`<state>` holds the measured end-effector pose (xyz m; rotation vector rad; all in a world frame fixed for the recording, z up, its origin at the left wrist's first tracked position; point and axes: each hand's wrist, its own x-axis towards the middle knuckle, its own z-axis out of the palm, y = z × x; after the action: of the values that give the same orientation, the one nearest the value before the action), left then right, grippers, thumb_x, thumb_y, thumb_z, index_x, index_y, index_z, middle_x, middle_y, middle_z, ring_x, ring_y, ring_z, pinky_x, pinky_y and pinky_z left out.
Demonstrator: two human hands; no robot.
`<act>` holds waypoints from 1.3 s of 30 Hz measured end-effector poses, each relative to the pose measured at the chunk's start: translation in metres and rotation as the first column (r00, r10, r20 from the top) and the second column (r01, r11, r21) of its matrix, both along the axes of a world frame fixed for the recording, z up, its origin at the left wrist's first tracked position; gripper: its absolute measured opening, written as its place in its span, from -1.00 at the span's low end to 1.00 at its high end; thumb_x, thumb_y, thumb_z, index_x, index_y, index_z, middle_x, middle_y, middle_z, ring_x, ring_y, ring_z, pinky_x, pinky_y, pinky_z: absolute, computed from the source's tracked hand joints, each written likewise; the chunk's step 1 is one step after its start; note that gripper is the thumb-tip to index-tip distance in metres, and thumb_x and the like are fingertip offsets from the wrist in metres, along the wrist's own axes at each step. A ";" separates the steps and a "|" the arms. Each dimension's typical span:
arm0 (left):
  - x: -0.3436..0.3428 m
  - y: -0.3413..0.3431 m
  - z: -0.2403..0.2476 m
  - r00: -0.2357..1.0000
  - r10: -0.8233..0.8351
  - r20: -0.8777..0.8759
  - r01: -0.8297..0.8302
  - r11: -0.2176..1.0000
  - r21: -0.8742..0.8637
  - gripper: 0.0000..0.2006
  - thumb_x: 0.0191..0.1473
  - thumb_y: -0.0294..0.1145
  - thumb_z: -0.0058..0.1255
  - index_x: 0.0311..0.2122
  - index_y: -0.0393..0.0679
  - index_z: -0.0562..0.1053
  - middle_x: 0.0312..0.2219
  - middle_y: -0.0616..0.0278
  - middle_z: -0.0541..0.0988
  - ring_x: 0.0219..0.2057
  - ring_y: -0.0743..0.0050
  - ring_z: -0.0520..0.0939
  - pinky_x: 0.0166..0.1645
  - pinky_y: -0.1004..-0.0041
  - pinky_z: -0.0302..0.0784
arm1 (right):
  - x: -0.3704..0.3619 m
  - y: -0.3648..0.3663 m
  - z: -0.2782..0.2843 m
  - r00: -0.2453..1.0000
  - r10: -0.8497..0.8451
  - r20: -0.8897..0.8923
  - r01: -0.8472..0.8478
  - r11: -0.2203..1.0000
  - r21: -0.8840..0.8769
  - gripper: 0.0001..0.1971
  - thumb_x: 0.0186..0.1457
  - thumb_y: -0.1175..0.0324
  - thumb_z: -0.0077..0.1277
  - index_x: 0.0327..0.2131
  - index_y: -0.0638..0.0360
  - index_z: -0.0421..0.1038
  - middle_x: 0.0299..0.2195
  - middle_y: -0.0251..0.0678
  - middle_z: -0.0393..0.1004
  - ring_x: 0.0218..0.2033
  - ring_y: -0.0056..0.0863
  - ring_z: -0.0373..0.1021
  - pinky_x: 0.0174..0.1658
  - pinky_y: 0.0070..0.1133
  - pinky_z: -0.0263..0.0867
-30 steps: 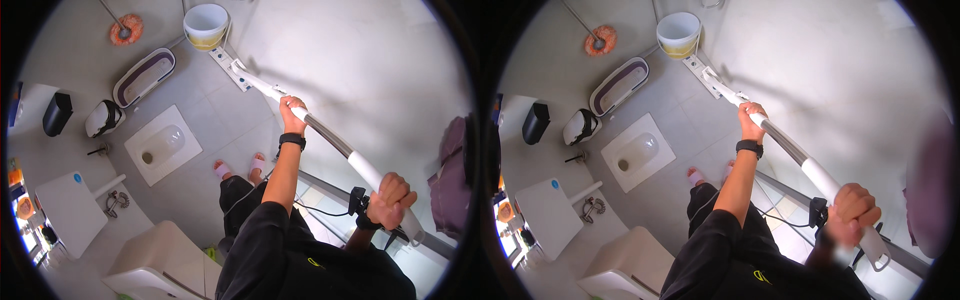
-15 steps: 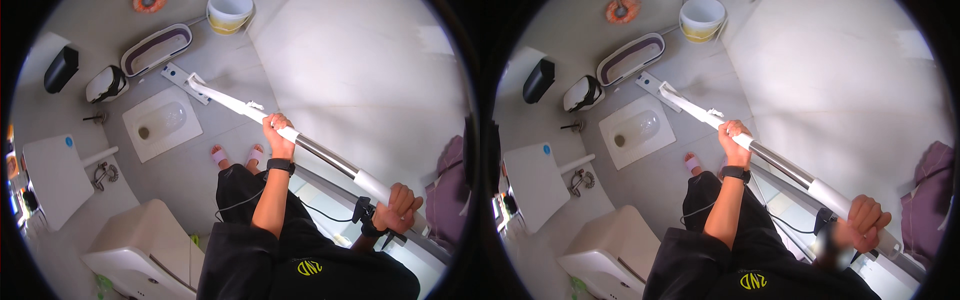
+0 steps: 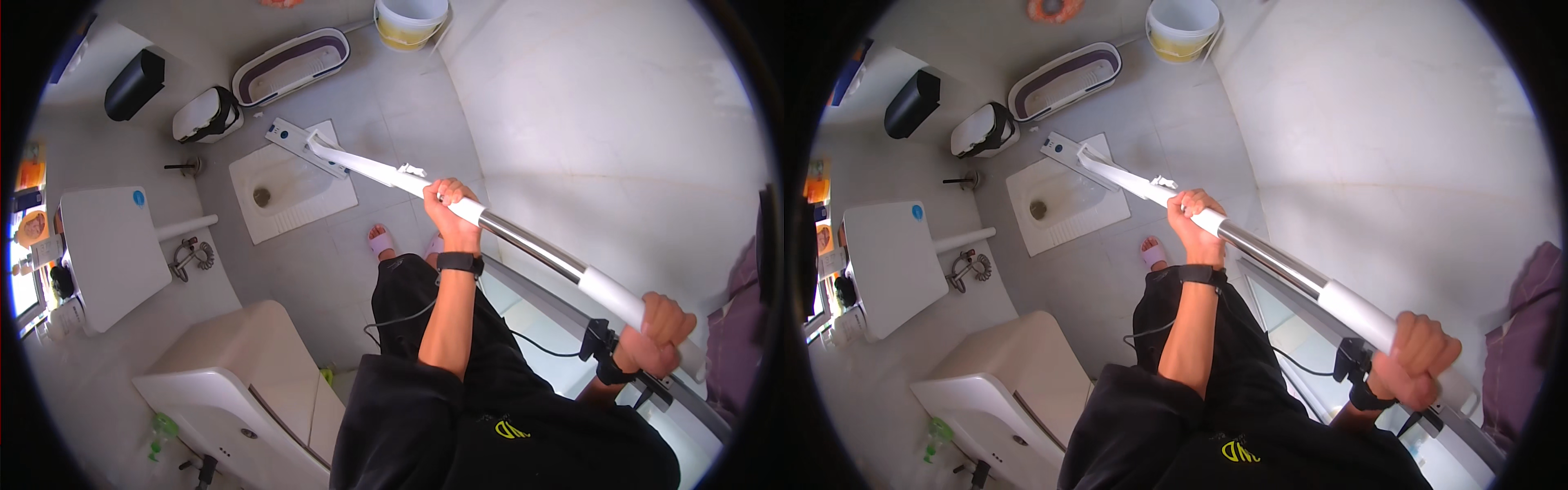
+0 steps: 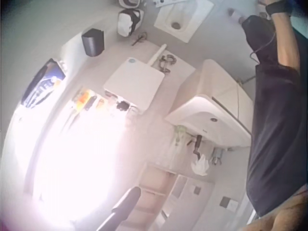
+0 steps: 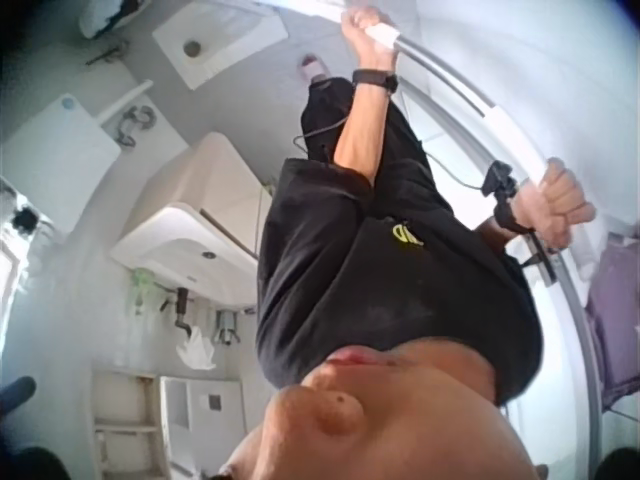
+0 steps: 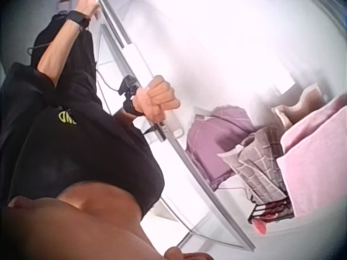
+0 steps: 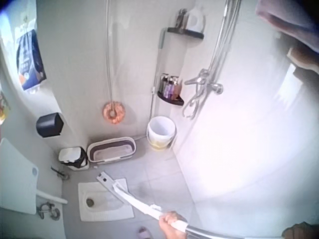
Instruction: Using a flat mop to clean a small tiled bathroom floor.
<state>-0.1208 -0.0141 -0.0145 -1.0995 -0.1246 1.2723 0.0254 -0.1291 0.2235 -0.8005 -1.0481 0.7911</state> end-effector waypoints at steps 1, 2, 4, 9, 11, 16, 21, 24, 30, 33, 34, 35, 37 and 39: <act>0.007 -0.002 0.005 1.000 -0.015 0.000 0.015 1.000 0.009 -0.79 -0.17 -0.44 -0.20 -0.75 -0.05 0.15 -0.85 0.48 0.16 -0.81 0.73 0.20 -0.67 0.73 0.22 | 0.005 -0.003 0.007 0.996 0.033 -0.081 -0.029 0.998 0.061 -0.74 -0.43 0.50 -0.11 -0.75 0.01 -0.03 -0.87 -0.49 0.04 -0.83 -0.70 -0.03 -0.64 -0.75 -0.03; 0.016 -0.007 0.009 0.999 -0.037 0.017 0.036 0.997 0.070 -0.79 -0.15 -0.44 -0.21 -0.74 -0.05 0.15 -0.83 0.48 0.17 -0.80 0.75 0.19 -0.68 0.73 0.21 | 0.011 -0.007 0.012 0.984 0.073 -0.161 -0.054 0.991 0.119 -0.74 -0.51 0.50 -0.12 -0.78 0.00 -0.03 -0.88 -0.50 0.04 -0.84 -0.70 -0.02 -0.64 -0.78 -0.02; 0.035 -0.012 0.020 0.996 -0.081 0.034 0.076 0.988 0.134 -0.79 -0.14 -0.44 -0.21 -0.72 -0.05 0.14 -0.80 0.48 0.18 -0.80 0.77 0.19 -0.69 0.72 0.20 | 0.029 -0.019 0.028 0.984 0.015 -0.179 0.005 0.994 0.111 -0.75 -0.56 0.50 -0.15 -0.80 -0.01 -0.05 -0.89 -0.51 0.04 -0.84 -0.71 -0.02 -0.65 -0.81 -0.02; 0.086 -0.017 0.044 0.962 -0.274 -0.008 0.274 0.958 0.083 -0.78 -0.18 -0.40 -0.19 -0.77 -0.03 0.16 -0.86 0.50 0.16 -0.81 0.75 0.19 -0.65 0.74 0.25 | 0.061 -0.057 0.043 0.907 -0.421 -0.011 0.420 0.903 0.092 -0.75 -0.50 0.46 -0.11 -0.79 -0.02 -0.03 -0.89 -0.55 0.05 -0.85 -0.76 -0.01 -0.65 -0.85 -0.06; 0.101 -0.018 0.046 0.954 -0.298 0.035 0.292 0.949 0.115 -0.78 -0.17 -0.41 -0.19 -0.77 -0.04 0.17 -0.85 0.50 0.17 -0.81 0.76 0.20 -0.64 0.75 0.26 | 0.065 -0.063 0.042 0.962 -0.273 0.007 0.268 0.950 0.159 -0.75 -0.47 0.45 -0.08 -0.77 -0.01 -0.01 -0.87 -0.56 0.04 -0.84 -0.77 0.00 -0.64 -0.84 -0.06; 0.123 -0.013 0.038 0.935 -0.335 0.117 0.323 0.940 0.112 -0.84 -0.17 -0.46 -0.16 -0.70 -0.07 0.21 -0.79 0.49 0.23 -0.78 0.79 0.24 -0.61 0.73 0.29 | 0.059 -0.074 0.026 0.932 -0.334 0.144 0.305 0.933 0.189 -0.73 -0.35 0.41 0.00 -0.73 -0.04 0.04 -0.82 -0.61 0.05 -0.76 -0.76 -0.01 -0.61 -0.79 -0.05; 0.139 -0.013 0.015 0.903 -0.424 0.074 0.410 0.899 0.154 -0.85 -0.17 -0.47 -0.15 -0.68 -0.09 0.21 -0.76 0.47 0.24 -0.73 0.74 0.27 -0.54 0.69 0.34 | 0.025 -0.044 0.030 0.947 -0.237 0.215 0.212 0.968 0.131 -0.71 -0.35 0.50 0.02 -0.74 -0.02 0.06 -0.82 -0.60 0.11 -0.77 -0.76 0.04 -0.60 -0.80 0.00; 0.136 -0.005 0.021 0.858 -0.512 -0.034 0.512 0.848 0.140 -0.84 -0.17 -0.46 -0.13 -0.68 -0.10 0.20 -0.75 0.45 0.24 -0.70 0.70 0.28 -0.52 0.66 0.36 | 0.026 -0.040 0.031 0.940 -0.138 0.311 0.101 0.986 0.130 -0.76 -0.39 0.52 0.02 -0.74 0.00 0.12 -0.80 -0.57 0.24 -0.77 -0.75 0.17 -0.57 -0.83 0.13; 0.116 0.011 0.015 0.884 -0.466 0.039 0.457 0.878 0.144 -0.78 -0.19 -0.40 -0.07 -0.72 -0.07 0.17 -0.79 0.45 0.22 -0.73 0.67 0.28 -0.51 0.63 0.35 | -0.001 0.001 0.045 0.908 0.126 0.400 -0.209 0.963 0.172 -0.80 -0.42 0.56 0.00 -0.79 0.06 0.17 -0.81 -0.45 0.29 -0.78 -0.70 0.22 -0.60 -0.78 0.24; 0.100 0.016 0.019 0.917 -0.388 0.093 0.370 0.914 0.167 -0.81 -0.23 -0.45 -0.08 -0.70 -0.09 0.17 -0.79 0.44 0.24 -0.72 0.66 0.29 -0.53 0.66 0.34 | -0.010 0.016 0.052 0.874 0.246 0.419 -0.331 0.933 0.142 -0.84 -0.45 0.58 -0.01 -0.78 0.13 0.21 -0.80 -0.40 0.31 -0.76 -0.65 0.25 -0.60 -0.72 0.29; 0.095 0.018 0.024 0.934 -0.346 0.090 0.328 0.930 0.169 -0.81 -0.24 -0.47 -0.10 -0.70 -0.08 0.16 -0.79 0.45 0.24 -0.72 0.67 0.29 -0.54 0.67 0.33 | -0.014 0.024 0.058 0.859 0.305 0.412 -0.392 0.908 0.146 -0.87 -0.46 0.58 -0.02 -0.78 0.17 0.22 -0.81 -0.39 0.29 -0.78 -0.62 0.23 -0.65 -0.70 0.27; 0.087 0.021 0.027 0.935 -0.343 0.090 0.324 0.930 0.175 -0.81 -0.24 -0.47 -0.10 -0.70 -0.08 0.16 -0.79 0.45 0.24 -0.72 0.67 0.29 -0.54 0.67 0.33 | -0.017 0.033 0.065 0.857 0.305 0.416 -0.396 0.906 0.150 -0.87 -0.46 0.58 -0.02 -0.78 0.17 0.22 -0.81 -0.39 0.29 -0.78 -0.62 0.23 -0.65 -0.70 0.27; 0.070 0.024 0.031 0.955 -0.182 0.236 0.140 0.973 0.185 -0.79 -0.24 -0.42 -0.11 -0.72 -0.07 0.13 -0.82 0.48 0.19 -0.75 0.69 0.27 -0.59 0.67 0.32 | -0.028 0.047 0.079 0.722 0.522 0.455 -0.607 0.793 0.055 -0.86 -0.46 0.59 -0.03 -0.80 0.17 0.21 -0.82 -0.39 0.25 -0.78 -0.59 0.22 -0.66 -0.69 0.24; 0.063 0.020 0.043 0.955 -0.149 0.256 0.097 0.974 0.206 -0.81 -0.24 -0.36 -0.11 -0.69 -0.07 0.14 -0.80 0.46 0.19 -0.74 0.68 0.26 -0.56 0.66 0.33 | -0.037 0.054 0.096 0.683 0.562 0.467 -0.642 0.766 0.018 -0.83 -0.46 0.61 -0.03 -0.81 0.18 0.18 -0.82 -0.40 0.20 -0.80 -0.58 0.17 -0.69 -0.68 0.18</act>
<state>-0.0582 0.0056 0.0287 -1.0910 -0.3709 0.9721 -0.0112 -0.0754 0.3191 -0.4646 -1.8286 1.0802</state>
